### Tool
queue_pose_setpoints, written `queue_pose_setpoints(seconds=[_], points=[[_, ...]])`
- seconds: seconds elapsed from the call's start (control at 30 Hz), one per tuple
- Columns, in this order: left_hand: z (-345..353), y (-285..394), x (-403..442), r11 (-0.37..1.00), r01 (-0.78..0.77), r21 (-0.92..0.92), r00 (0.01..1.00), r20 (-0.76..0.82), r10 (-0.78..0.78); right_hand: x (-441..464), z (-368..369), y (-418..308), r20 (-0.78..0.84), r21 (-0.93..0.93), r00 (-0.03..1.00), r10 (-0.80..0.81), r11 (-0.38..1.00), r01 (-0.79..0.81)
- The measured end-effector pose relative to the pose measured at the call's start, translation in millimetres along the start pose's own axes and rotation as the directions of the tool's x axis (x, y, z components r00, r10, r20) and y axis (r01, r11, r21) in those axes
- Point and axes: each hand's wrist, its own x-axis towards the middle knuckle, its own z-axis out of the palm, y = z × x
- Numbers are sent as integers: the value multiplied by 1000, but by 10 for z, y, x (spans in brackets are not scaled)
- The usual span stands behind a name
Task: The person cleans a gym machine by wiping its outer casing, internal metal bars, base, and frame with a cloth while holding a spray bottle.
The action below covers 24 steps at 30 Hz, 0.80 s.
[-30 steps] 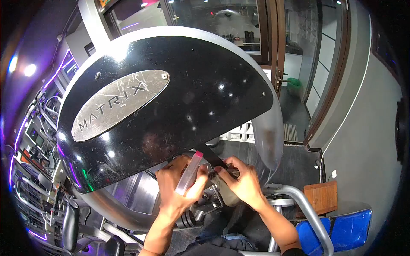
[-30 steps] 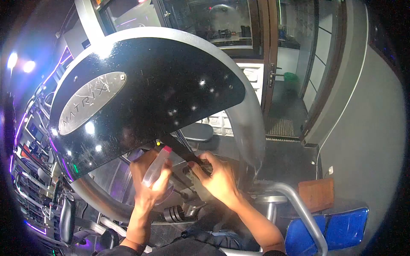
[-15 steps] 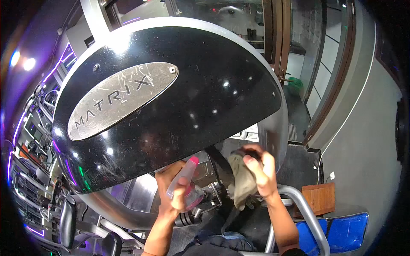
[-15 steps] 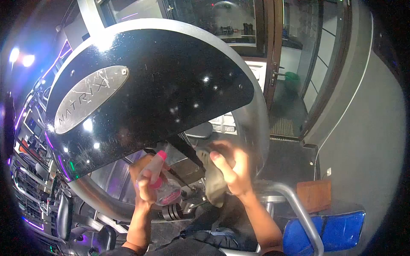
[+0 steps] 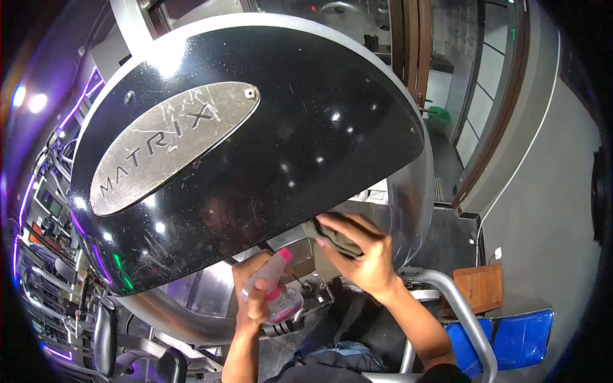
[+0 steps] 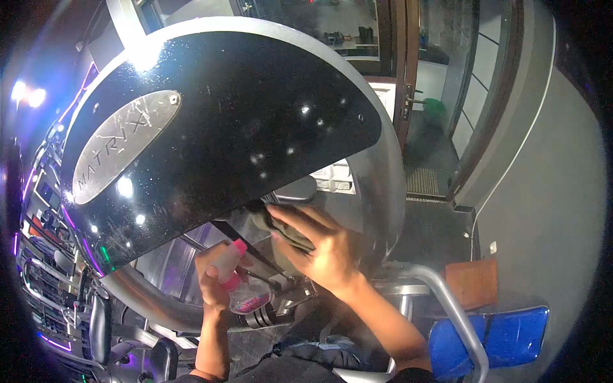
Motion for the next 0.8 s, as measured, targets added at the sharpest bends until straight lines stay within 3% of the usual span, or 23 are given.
queue_pose_setpoints(seconds=[0.1,0.17,0.27,0.4,0.47,0.57,0.8], points=[[53,-17,-27,1000,-15,-5,995,-96,15,-399,-2,217,101,-18,991,91,996,-90],[57,-103,-62,996,81,30,992,-97,-78,-577,21,254,112,29,979,169,984,-173],[152,-156,-81,996,72,-54,993,-91,-77,-524,63,244,-1,20,989,147,989,-147],[177,-232,-108,989,145,16,989,-36,-144,2,81,-11,-92,82,990,103,992,-95],[229,-315,-145,965,155,-212,984,-49,-169,177,77,-93,-90,112,992,90,991,-79],[263,-391,-154,945,164,-281,982,-40,-183,181,142,-70,-86,122,995,41,992,-30],[254,-491,-236,954,213,-208,971,-58,-230,-689,181,407,34,53,995,97,994,-99]])
